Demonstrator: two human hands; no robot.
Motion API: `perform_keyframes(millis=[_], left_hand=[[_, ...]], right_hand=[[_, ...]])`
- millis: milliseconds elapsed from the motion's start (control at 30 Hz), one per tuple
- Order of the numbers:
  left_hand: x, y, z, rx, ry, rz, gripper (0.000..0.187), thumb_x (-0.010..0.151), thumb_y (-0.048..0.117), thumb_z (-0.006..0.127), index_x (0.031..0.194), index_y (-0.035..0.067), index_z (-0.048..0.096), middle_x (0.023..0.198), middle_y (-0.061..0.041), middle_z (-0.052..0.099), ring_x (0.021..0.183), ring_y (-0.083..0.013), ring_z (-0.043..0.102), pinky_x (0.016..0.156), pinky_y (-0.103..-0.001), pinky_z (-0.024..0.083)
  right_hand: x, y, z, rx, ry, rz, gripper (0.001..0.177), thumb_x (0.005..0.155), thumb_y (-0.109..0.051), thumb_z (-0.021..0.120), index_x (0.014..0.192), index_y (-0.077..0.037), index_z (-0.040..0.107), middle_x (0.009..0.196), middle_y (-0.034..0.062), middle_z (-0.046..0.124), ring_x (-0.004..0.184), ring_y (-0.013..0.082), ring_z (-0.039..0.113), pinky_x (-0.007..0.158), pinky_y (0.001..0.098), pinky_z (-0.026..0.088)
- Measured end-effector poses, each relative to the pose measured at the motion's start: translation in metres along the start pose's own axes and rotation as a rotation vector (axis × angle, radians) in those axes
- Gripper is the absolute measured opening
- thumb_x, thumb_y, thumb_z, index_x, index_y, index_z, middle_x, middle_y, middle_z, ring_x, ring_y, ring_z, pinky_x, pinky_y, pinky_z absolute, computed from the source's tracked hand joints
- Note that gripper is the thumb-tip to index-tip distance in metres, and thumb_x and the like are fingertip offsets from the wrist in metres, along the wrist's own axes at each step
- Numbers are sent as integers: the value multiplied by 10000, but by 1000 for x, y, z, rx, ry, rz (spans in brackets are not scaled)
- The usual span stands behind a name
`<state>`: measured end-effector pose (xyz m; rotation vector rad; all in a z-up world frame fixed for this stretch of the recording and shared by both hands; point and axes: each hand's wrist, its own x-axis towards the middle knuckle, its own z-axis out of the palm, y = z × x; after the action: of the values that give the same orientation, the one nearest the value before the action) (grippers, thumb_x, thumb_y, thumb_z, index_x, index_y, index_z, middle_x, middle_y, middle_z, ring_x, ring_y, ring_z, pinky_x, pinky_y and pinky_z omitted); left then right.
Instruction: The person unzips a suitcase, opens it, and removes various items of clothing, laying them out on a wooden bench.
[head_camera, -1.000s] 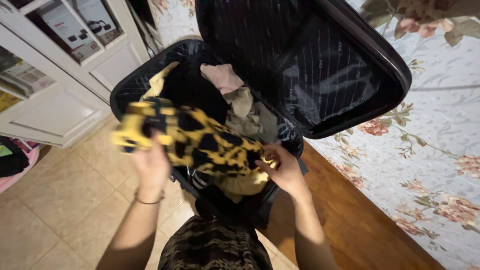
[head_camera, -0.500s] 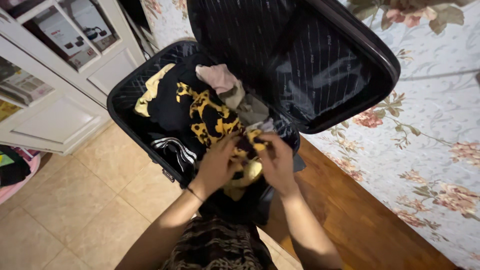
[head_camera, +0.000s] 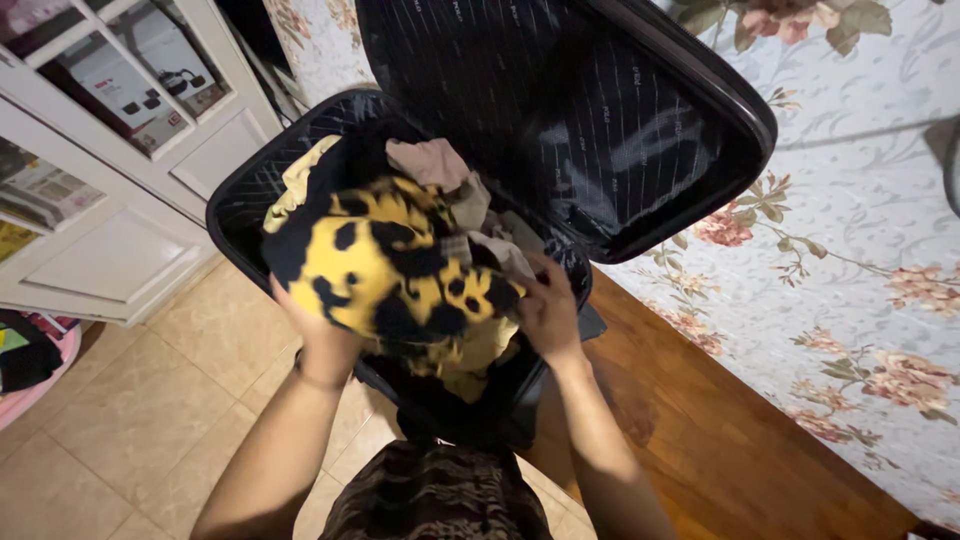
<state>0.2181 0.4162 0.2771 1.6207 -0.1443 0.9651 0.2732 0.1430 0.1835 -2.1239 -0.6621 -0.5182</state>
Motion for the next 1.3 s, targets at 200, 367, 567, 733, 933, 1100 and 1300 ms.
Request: perform_keyframes(millis=[200, 367, 567, 733, 933, 1100, 1300], left_hand=[[-6, -57, 7, 300, -307, -87, 439, 954, 58, 584, 1391, 30, 549, 1262, -114, 678, 1163, -300, 685, 1205, -440, 444], [-24, -23, 28, 310, -704, 9, 744, 793, 205, 820, 1422, -16, 490, 1491, -303, 428, 1363, -521, 367, 1133, -578, 263], [-12, -4, 26, 579, -648, 215, 616, 699, 202, 850, 1257, 89, 613, 1416, -136, 550, 1321, -417, 481, 1082, -521, 429], [31, 7, 11, 614, -539, 324, 522, 695, 109, 824, 1178, 19, 647, 1302, -137, 636, 1201, -383, 566, 1020, -483, 480], [44, 37, 8, 62, -164, 40, 275, 986, 82, 560, 1221, -13, 667, 1213, -97, 697, 1099, -197, 668, 1003, -281, 524], [23, -2, 50, -198, -56, -162, 303, 1078, 139, 499, 1276, -53, 626, 1267, -126, 696, 1227, -230, 644, 1116, -345, 481], [-14, -15, 64, 116, -729, -92, 629, 918, 178, 668, 1466, -28, 437, 1465, -271, 501, 1353, -450, 472, 1132, -454, 392]], right_hand=[[-3, 7, -8, 397, 81, 622, 215, 987, -17, 537, 1108, 48, 703, 814, 149, 727, 703, 213, 678, 630, 317, 512], [11, -36, -26, 462, 146, 280, 307, 953, 26, 488, 1223, 80, 625, 917, 56, 743, 852, 109, 695, 799, 244, 542], [31, -82, -26, 706, 271, 113, 228, 1098, -24, 543, 1285, 70, 635, 1275, 125, 646, 1160, 201, 639, 1038, 295, 500], [42, -94, -24, 670, 33, 92, 490, 1008, -142, 696, 1397, 35, 456, 1419, 134, 514, 1292, 235, 597, 1085, 352, 498], [26, -52, 2, 155, -449, 353, 584, 886, -191, 779, 1400, -22, 559, 1399, 165, 594, 1246, 288, 609, 1056, 385, 500], [6, -27, 9, 375, -181, 117, 842, 784, -169, 845, 1460, 76, 407, 1461, 241, 506, 1374, 338, 477, 1110, 457, 384], [-28, 40, 30, 1062, 70, 636, 452, 940, -224, 667, 1318, 21, 633, 1303, 187, 704, 1193, 274, 656, 1015, 395, 559]])
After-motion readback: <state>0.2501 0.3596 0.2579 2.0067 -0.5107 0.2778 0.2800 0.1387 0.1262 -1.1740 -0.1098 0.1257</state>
